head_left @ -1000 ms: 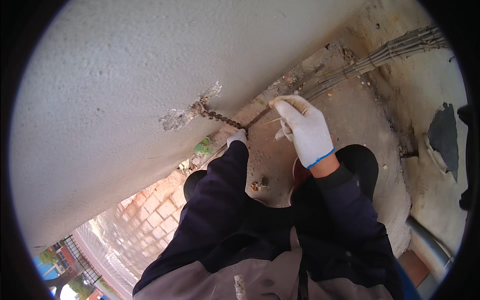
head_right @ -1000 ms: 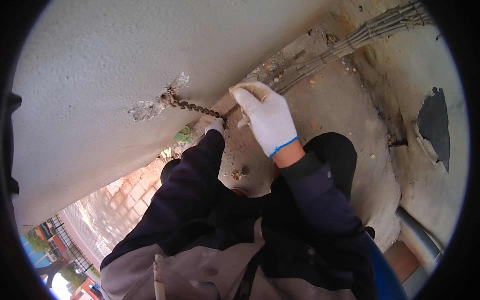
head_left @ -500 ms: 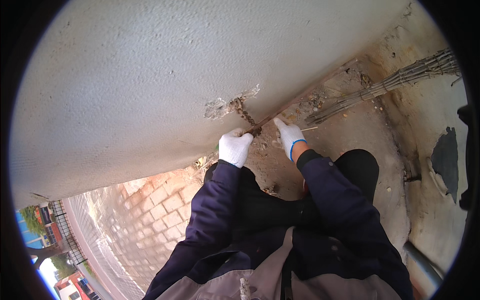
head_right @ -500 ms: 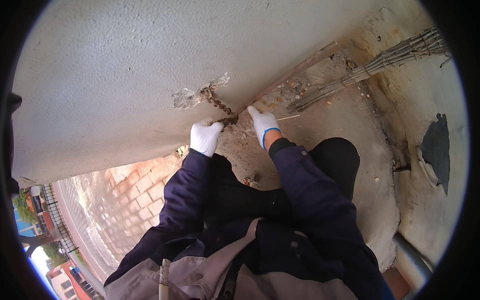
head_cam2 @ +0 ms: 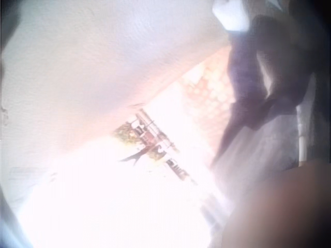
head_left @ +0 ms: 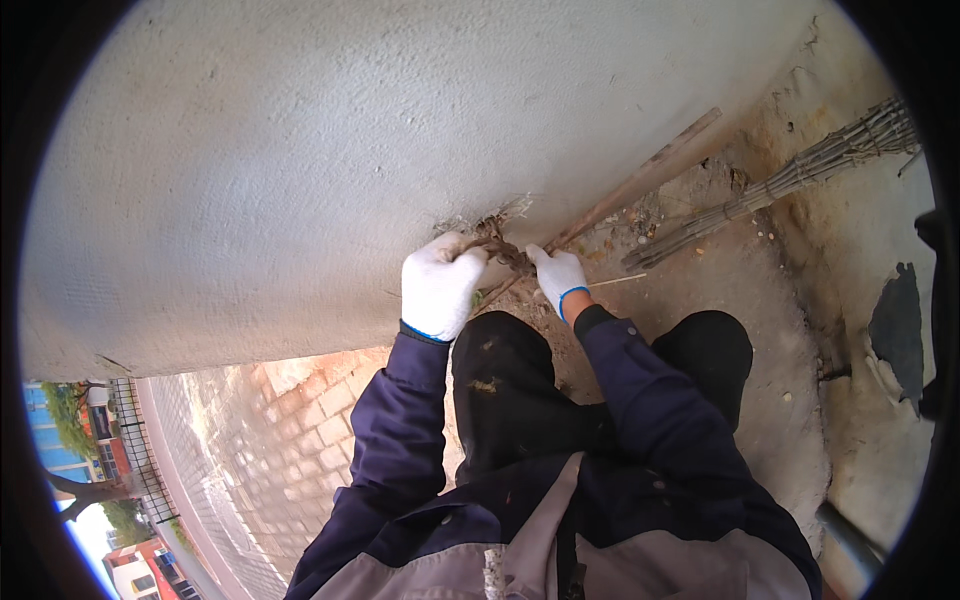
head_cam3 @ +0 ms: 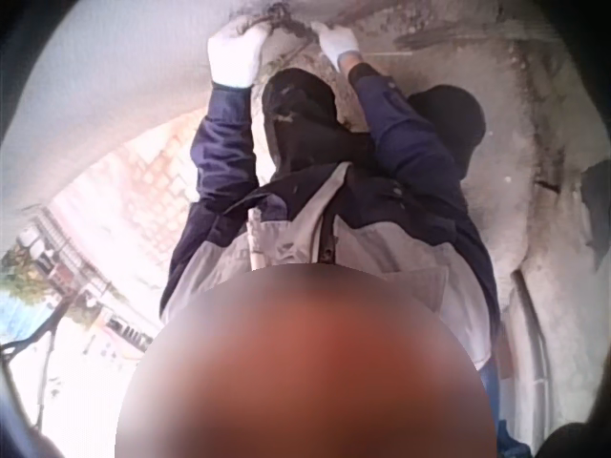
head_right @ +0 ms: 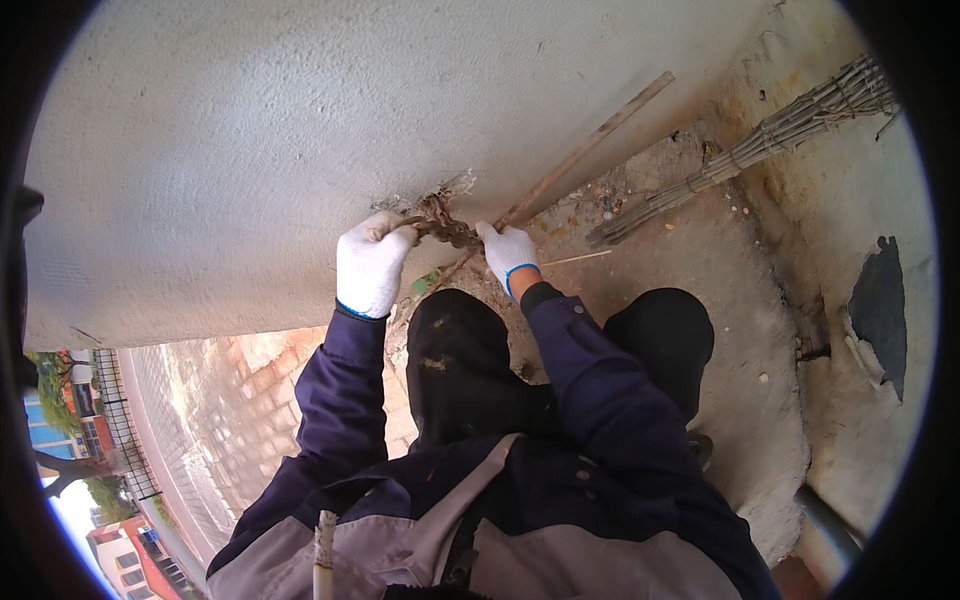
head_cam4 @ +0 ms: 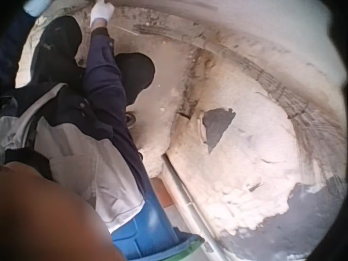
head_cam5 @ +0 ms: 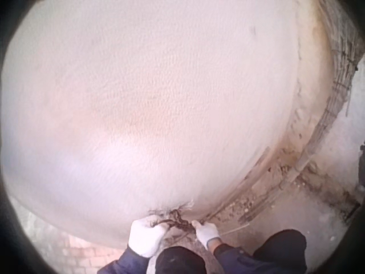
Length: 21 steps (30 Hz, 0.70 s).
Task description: The person walks to a wall and kneels to pack a fibrous material into a hole. They then stand, pick up a chain, and walk to a car with an open hood to place the chain inside. Finally, they walk to a workbench and handle a small metal part.
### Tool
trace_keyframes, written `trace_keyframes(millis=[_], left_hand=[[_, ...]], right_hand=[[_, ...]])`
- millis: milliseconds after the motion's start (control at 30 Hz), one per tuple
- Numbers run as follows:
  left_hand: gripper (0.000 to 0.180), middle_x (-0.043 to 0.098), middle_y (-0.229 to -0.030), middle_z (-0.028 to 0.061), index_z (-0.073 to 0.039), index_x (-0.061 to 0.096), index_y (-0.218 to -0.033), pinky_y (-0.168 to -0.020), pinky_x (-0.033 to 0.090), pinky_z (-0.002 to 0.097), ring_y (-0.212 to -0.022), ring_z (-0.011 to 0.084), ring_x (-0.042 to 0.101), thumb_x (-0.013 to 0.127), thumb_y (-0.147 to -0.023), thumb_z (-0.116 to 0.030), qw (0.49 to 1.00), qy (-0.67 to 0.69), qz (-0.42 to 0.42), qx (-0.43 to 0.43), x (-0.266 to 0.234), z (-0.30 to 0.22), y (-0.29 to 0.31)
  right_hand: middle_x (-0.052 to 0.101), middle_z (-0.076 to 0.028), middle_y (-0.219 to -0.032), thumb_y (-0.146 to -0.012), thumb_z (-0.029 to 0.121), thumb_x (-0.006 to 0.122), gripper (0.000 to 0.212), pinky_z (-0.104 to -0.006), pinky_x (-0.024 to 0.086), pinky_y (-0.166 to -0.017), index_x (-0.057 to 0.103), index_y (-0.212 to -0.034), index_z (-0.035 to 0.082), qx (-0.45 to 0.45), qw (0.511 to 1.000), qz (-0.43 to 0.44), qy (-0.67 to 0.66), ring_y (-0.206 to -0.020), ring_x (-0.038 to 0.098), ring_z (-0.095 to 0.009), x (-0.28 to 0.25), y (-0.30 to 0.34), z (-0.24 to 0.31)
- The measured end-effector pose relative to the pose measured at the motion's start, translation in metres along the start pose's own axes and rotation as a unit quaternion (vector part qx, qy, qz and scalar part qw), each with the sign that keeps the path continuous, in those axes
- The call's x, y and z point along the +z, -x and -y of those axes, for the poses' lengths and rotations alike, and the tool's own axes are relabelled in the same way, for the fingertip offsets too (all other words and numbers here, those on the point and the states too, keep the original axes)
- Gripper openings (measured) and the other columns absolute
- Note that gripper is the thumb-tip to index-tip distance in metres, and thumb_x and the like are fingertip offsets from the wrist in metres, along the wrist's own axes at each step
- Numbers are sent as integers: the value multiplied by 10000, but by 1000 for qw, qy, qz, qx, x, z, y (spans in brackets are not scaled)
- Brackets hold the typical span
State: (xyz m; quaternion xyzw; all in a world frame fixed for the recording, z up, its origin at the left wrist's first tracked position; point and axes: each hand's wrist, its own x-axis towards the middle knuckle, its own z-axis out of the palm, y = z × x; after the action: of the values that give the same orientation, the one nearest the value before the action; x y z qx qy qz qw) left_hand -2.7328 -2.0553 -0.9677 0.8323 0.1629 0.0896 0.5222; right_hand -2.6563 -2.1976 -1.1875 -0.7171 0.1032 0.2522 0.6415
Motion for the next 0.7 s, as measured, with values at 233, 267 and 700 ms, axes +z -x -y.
trace_keyframes(millis=[233,267,700], left_hand=[[261,669,-777,37,81,736,-932,-710,481,266,-763,78,560,689,-982,-171,992,35,-113,-48,-8,46,-7],[272,672,-778,38,83,736,-933,-710,482,268,-761,78,560,691,-985,-180,990,44,-125,-55,-2,58,-5],[162,552,-676,-37,-49,686,-901,-488,318,261,-531,59,444,658,-1020,-155,956,215,45,-195,84,173,-26]], right_hand=[[680,-188,-646,-988,478,717,626,-434,559,-607,693,-817,-124,-54,992,-16,114,-580,711,-315,-12,-1,-2],[671,-178,-623,-990,478,716,628,-429,558,-602,688,-803,-121,-50,989,-20,138,-561,704,-314,-15,2,-1],[639,-128,-635,-1010,478,706,622,-394,569,-571,695,-768,-95,4,994,52,96,-571,691,-244,-33,31,22]])
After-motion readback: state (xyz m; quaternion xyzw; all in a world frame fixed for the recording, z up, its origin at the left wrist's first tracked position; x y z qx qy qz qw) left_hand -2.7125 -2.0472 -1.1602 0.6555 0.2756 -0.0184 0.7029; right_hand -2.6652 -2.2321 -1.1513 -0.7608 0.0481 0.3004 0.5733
